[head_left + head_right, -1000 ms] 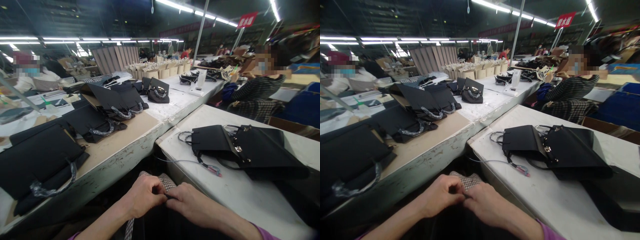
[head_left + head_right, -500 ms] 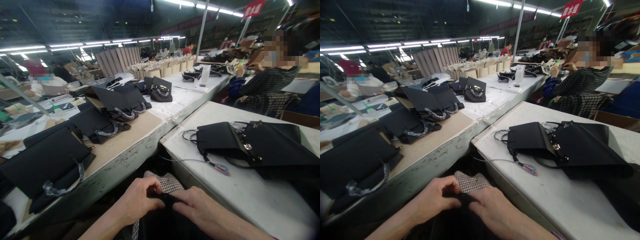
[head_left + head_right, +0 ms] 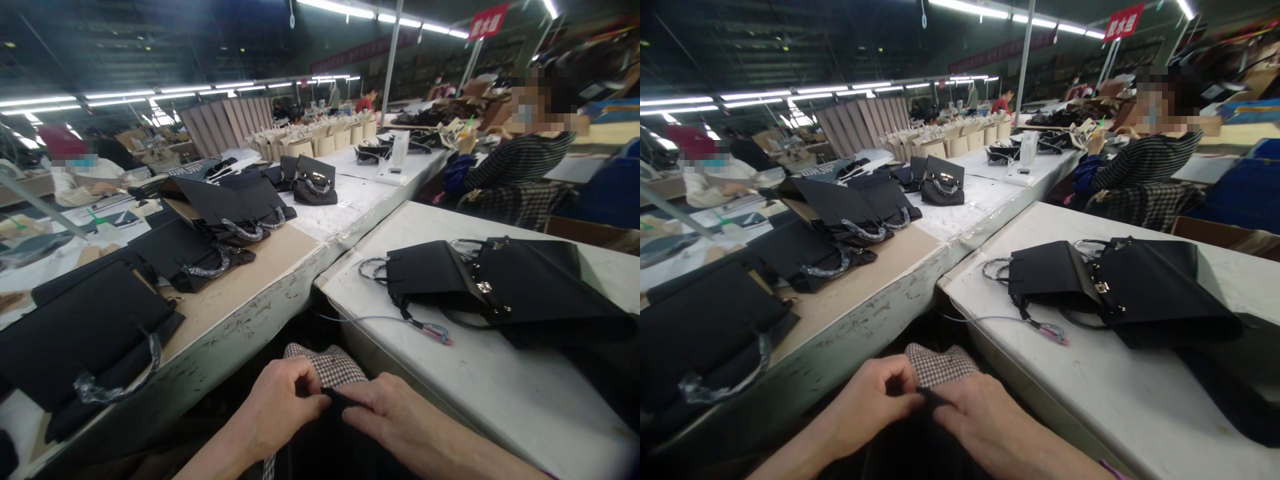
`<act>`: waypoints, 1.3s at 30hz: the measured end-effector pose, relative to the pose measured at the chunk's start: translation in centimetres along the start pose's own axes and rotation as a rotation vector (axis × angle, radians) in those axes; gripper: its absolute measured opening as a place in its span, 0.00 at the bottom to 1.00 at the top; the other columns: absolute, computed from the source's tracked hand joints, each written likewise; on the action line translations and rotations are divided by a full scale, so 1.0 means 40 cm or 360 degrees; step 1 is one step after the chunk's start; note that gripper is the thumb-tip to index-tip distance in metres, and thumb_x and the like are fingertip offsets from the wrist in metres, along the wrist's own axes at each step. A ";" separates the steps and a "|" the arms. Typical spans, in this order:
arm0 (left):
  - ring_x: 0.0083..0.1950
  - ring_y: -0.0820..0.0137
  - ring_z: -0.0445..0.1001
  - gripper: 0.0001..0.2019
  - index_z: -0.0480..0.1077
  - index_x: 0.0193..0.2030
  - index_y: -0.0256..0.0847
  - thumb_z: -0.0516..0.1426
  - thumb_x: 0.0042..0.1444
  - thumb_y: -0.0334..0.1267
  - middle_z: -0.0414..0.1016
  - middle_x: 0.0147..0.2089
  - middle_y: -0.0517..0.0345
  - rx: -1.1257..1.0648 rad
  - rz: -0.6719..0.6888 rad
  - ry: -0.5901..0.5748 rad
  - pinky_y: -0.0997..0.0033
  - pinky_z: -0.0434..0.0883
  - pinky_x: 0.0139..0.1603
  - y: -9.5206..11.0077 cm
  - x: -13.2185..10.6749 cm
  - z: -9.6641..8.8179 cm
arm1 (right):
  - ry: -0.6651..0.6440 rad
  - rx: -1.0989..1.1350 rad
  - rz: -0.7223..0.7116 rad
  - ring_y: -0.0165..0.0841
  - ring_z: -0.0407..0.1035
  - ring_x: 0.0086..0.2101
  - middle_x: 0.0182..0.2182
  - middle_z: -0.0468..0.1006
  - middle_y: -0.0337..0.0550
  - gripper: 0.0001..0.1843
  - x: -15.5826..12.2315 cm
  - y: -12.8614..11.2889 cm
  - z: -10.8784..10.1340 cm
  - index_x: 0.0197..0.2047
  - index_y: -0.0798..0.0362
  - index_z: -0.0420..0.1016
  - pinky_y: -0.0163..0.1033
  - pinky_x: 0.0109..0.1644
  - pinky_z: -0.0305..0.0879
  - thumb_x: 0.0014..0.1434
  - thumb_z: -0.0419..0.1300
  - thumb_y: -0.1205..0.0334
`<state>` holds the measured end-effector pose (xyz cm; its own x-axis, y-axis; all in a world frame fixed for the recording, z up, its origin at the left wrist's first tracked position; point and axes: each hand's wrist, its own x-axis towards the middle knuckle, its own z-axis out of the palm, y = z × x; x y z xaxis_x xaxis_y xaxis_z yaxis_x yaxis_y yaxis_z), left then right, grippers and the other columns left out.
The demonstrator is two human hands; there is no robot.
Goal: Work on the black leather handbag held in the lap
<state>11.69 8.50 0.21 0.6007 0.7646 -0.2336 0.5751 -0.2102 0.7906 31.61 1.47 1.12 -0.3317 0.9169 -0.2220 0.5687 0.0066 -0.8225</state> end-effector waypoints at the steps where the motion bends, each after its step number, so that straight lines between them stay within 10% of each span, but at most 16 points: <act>1: 0.32 0.71 0.69 0.10 0.67 0.25 0.39 0.64 0.50 0.35 0.72 0.28 0.65 -0.0006 -0.0015 0.0007 0.73 0.61 0.34 0.000 0.000 0.002 | 0.0003 0.0002 0.0004 0.27 0.62 0.28 0.26 0.68 0.32 0.10 0.000 0.000 0.000 0.33 0.51 0.76 0.30 0.32 0.57 0.56 0.55 0.72; 18: 0.28 0.73 0.63 0.09 0.64 0.23 0.39 0.61 0.47 0.33 0.68 0.24 0.64 -0.0177 -0.0135 0.0099 0.73 0.59 0.29 -0.001 -0.016 0.017 | -0.0231 0.0472 -0.0001 0.26 0.52 0.26 0.22 0.58 0.30 0.10 0.069 0.030 0.017 0.25 0.54 0.68 0.33 0.27 0.48 0.56 0.60 0.61; 26: 0.34 0.72 0.67 0.17 0.65 0.39 0.43 0.65 0.42 0.30 0.72 0.35 0.66 -0.0145 -0.0189 -0.0058 0.76 0.60 0.31 -0.038 -0.055 -0.062 | -0.0087 0.0214 -0.0003 0.27 0.55 0.26 0.21 0.58 0.31 0.10 0.071 0.015 0.026 0.23 0.54 0.69 0.33 0.30 0.51 0.56 0.57 0.65; 39: 0.28 0.73 0.64 0.07 0.65 0.32 0.43 0.60 0.46 0.32 0.68 0.26 0.68 0.0149 -0.0267 0.0126 0.74 0.56 0.28 -0.007 -0.093 -0.054 | 0.0166 -0.0250 -0.0110 0.36 0.72 0.37 0.36 0.80 0.40 0.10 0.052 -0.002 0.046 0.40 0.50 0.79 0.37 0.43 0.65 0.59 0.58 0.70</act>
<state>8.09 7.02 2.08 0.4490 0.8382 -0.3094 0.7147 -0.1290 0.6875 29.50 2.64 -0.25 -0.2992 0.9483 -0.1055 0.6603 0.1259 -0.7404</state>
